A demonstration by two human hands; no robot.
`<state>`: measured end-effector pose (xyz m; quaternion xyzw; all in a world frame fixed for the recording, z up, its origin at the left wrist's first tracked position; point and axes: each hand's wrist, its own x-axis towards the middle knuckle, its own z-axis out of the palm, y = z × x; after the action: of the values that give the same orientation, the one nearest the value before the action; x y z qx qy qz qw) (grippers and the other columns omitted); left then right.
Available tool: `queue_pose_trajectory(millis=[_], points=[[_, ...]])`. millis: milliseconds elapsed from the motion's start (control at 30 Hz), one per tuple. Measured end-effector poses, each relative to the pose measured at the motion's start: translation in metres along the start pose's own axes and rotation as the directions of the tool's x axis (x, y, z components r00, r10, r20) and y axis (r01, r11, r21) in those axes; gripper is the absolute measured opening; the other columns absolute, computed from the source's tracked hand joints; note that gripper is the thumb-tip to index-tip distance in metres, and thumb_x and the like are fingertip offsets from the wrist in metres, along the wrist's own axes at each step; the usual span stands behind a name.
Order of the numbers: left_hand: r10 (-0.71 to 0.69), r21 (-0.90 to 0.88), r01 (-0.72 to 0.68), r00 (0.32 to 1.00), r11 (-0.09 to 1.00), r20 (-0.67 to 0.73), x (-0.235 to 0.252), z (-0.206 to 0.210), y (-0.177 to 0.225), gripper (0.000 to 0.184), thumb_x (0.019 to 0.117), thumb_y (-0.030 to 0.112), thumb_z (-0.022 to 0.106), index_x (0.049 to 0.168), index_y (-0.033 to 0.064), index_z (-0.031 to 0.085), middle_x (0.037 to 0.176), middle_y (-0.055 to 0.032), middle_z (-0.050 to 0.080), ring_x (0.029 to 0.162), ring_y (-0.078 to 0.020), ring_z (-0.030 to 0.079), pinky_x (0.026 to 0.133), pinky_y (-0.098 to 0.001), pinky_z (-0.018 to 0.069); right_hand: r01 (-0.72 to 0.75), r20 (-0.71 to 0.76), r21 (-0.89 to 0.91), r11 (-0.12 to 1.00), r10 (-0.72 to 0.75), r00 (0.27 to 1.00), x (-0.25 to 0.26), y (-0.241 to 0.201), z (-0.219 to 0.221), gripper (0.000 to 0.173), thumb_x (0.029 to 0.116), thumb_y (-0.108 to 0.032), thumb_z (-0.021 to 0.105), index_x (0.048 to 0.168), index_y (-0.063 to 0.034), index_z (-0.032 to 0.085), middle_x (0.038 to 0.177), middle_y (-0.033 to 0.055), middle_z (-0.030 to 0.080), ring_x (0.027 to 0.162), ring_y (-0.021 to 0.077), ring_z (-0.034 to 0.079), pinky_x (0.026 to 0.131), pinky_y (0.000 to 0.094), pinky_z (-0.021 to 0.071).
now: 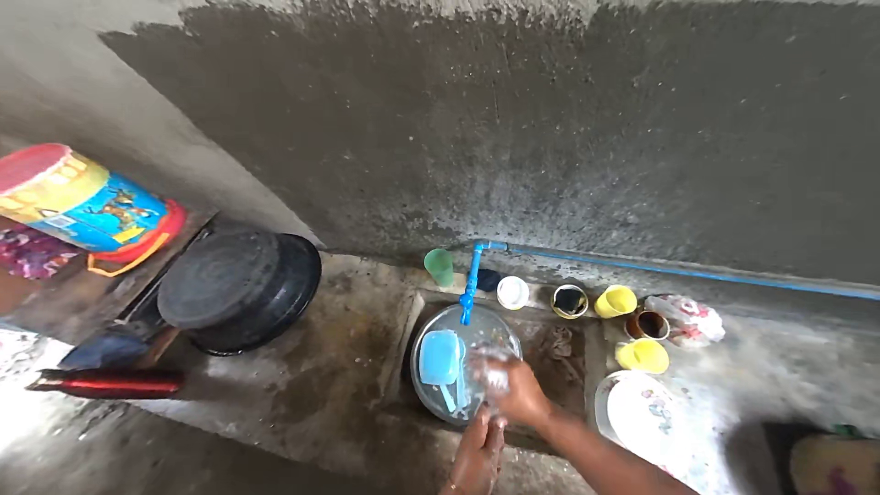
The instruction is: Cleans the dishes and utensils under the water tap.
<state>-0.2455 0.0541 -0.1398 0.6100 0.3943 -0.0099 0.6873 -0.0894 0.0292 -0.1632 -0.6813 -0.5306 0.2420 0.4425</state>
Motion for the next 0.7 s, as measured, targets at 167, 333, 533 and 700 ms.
queue_pose_trajectory(millis=[167,333,533,700], points=[[0.061,0.158,-0.054,0.997,0.986,-0.038,0.005,-0.012,-0.006,0.026,0.1048,0.013,0.048,0.123,-0.0026,0.055,0.082,-0.0048,0.056,0.065,-0.0107,0.054,0.064,-0.0288,0.0501,0.148,-0.001,-0.133,0.980,-0.149,0.989,-0.005,0.000,0.015,0.023,0.0905,-0.030,0.070,0.096,-0.0097,0.079,0.113,0.0099,0.076,0.123,0.0354,0.064,0.108,0.0671,0.0417],[0.156,0.406,-0.170,0.985,0.898,0.069,0.012,-0.008,0.006,0.033,0.1078,0.017,0.042,0.123,-0.0069,0.058,0.098,-0.0194,0.064,0.085,-0.0261,0.063,0.082,-0.0427,0.0534,-0.388,0.048,0.112,0.915,0.385,0.922,0.037,-0.008,-0.018,0.031,0.0915,-0.024,0.072,0.100,0.0055,0.072,0.096,0.0204,0.072,0.094,0.0278,0.069,0.090,0.0472,0.0539],[0.184,0.067,-0.173,0.956,0.983,-0.230,0.021,0.021,0.000,0.034,0.1078,0.025,0.033,0.110,0.0021,0.059,0.070,0.0025,0.045,0.056,-0.0065,0.044,0.054,-0.0257,0.0428,-0.308,-0.139,0.869,0.386,0.790,0.597,0.056,0.005,-0.006,0.020,0.1075,-0.013,0.047,0.102,0.0006,0.061,0.071,0.0001,0.056,0.060,0.0063,0.054,0.058,0.0242,0.0498],[0.082,-0.245,-0.139,0.970,0.959,-0.230,0.036,0.028,0.040,0.032,0.1105,0.028,0.033,0.104,0.0087,0.058,0.066,0.0071,0.042,0.051,-0.0025,0.039,0.048,-0.0194,0.0360,-0.052,0.097,0.995,-0.085,0.711,0.697,0.031,0.006,0.016,0.041,0.1114,-0.027,0.027,0.097,-0.0055,0.058,0.070,0.0054,0.066,0.061,0.0152,0.067,0.056,0.0315,0.0586]])
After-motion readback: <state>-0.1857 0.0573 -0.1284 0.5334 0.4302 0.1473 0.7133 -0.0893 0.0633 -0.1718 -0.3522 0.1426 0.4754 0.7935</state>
